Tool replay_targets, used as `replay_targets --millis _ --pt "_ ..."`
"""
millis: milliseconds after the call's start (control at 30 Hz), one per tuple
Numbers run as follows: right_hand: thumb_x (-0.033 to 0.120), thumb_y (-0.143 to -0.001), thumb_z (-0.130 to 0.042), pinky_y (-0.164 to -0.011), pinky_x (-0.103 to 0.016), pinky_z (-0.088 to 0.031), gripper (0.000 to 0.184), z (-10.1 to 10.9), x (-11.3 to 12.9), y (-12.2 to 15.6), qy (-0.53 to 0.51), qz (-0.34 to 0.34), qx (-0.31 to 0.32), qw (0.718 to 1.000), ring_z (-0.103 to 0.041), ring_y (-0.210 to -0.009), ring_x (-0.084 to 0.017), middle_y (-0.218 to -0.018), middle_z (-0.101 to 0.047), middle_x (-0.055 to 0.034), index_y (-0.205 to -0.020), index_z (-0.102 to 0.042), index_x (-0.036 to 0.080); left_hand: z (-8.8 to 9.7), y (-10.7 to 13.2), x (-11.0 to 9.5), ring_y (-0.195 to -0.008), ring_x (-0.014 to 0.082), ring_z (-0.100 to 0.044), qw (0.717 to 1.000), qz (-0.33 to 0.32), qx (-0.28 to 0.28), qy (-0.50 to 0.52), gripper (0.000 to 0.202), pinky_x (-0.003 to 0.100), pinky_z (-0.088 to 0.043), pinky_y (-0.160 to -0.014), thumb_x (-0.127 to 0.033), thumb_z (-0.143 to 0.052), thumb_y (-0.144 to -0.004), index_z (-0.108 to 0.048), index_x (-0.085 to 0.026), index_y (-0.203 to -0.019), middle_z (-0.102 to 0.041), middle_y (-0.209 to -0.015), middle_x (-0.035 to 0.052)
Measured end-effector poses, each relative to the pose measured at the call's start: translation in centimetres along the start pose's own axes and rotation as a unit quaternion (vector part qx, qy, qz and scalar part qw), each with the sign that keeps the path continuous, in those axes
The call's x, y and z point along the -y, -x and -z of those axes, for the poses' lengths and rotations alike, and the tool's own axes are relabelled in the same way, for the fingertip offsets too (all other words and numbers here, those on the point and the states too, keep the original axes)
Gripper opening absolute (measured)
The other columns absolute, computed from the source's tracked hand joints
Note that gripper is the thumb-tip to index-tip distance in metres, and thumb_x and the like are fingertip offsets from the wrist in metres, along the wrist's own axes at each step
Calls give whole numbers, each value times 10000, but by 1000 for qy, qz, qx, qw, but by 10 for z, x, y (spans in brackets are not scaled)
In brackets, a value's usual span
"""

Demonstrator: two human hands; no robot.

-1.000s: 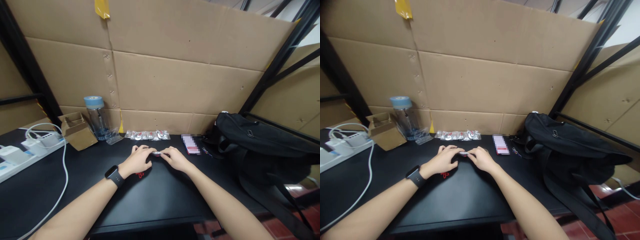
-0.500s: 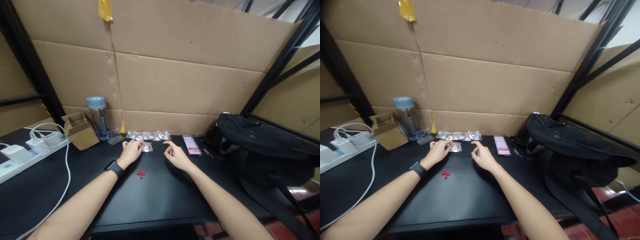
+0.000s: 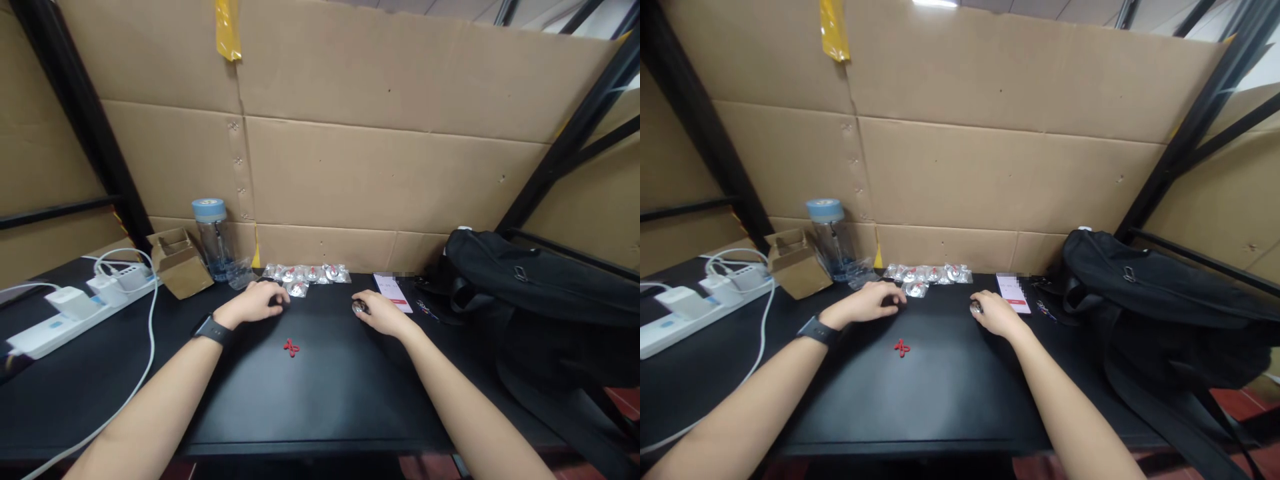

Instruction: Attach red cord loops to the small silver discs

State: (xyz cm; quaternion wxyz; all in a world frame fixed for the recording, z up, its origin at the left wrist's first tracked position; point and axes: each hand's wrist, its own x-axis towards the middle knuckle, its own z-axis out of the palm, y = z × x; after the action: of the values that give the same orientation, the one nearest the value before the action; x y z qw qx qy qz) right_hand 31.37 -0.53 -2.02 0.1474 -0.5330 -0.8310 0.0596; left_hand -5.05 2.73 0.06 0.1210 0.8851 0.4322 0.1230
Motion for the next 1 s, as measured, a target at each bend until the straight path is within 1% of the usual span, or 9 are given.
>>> replay_targets --millis 67,133,233,367,533,700,833,900,1000 --pt "174 -854 -628 -955 -361 -477 334 0 -3 -1 -11 1 8 1000 -660 -1054 -262 -1131 -703 -121 -1184 -680 177 7 5 -13 -958 192 -667 989 -80 102 72 294 272 -432 -882 -387 -767 -766 -746 -305 -1047 -737 -1027 -15" --pt "163 -841 -642 -925 -352 -488 322 0 -4 -3 -20 0 7 1000 -671 -1011 -255 -1087 -715 -109 -1159 -689 181 9 9 -28 -903 175 -684 973 -108 171 110 355 239 -444 -823 -421 -834 -700 -758 -304 -1027 -752 -999 -31" --pt "156 -814 -671 -907 -348 -495 353 0 -4 -3 -34 -5 3 999 -670 -994 -249 -1086 -712 -107 -1167 -683 180 5 12 -47 -880 167 -692 970 -124 191 84 271 244 -409 -874 -331 -875 -667 -777 -308 -919 -768 -919 -55" --pt "178 -765 -733 -865 -321 -506 429 0 -4 0 -76 -9 13 997 -669 -961 -221 -1068 -708 -81 -1188 -666 204 0 10 -51 -850 157 -691 979 -121 157 44 103 261 -363 -888 -218 -823 -732 -766 -288 -780 -757 -802 -61" --pt "198 -703 -760 -771 -265 -500 482 -2 9 1 -126 6 26 992 -662 -842 -167 -1015 -697 -34 -1173 -657 236 -4 6 -46 -893 163 -660 987 -132 93 15 21 289 -315 -886 -264 -754 -822 -735 -269 -813 -742 -868 -42" --pt "168 -607 -775 -752 -255 -472 673 -3 34 2 -82 21 14 996 -648 -846 -169 -1032 -681 -9 -1249 -604 277 -4 5 -49 -780 140 -626 993 -112 27 24 128 316 -284 -880 -326 -638 -921 -668 -236 -835 -735 -843 -53" --pt "187 -599 -789 -837 -295 -483 766 -1 36 4 -83 39 9 996 -643 -952 -204 -1105 -661 -44 -1325 -559 267 -7 3 -54 -808 162 -636 994 -98 -26 42 171 327 -287 -897 -393 -652 -910 -686 -238 -845 -752 -878 -34" --pt "204 -619 -797 -825 -293 -496 757 1 31 5 -116 37 32 992 -652 -917 -193 -1084 -667 -46 -1333 -551 254 -9 2 -56 -837 176 -644 994 -88 -37 48 176 329 -288 -902 -409 -679 -888 -701 -245 -829 -758 -885 -32" --pt "228 -673 -792 -721 -258 -504 641 5 26 6 -174 23 82 981 -654 -787 -158 -936 -684 -7 -1278 -581 243 -14 -1 -59 -876 189 -657 995 -60 -54 63 160 339 -283 -920 -412 -715 -858 -714 -252 -865 -767 -900 -32"
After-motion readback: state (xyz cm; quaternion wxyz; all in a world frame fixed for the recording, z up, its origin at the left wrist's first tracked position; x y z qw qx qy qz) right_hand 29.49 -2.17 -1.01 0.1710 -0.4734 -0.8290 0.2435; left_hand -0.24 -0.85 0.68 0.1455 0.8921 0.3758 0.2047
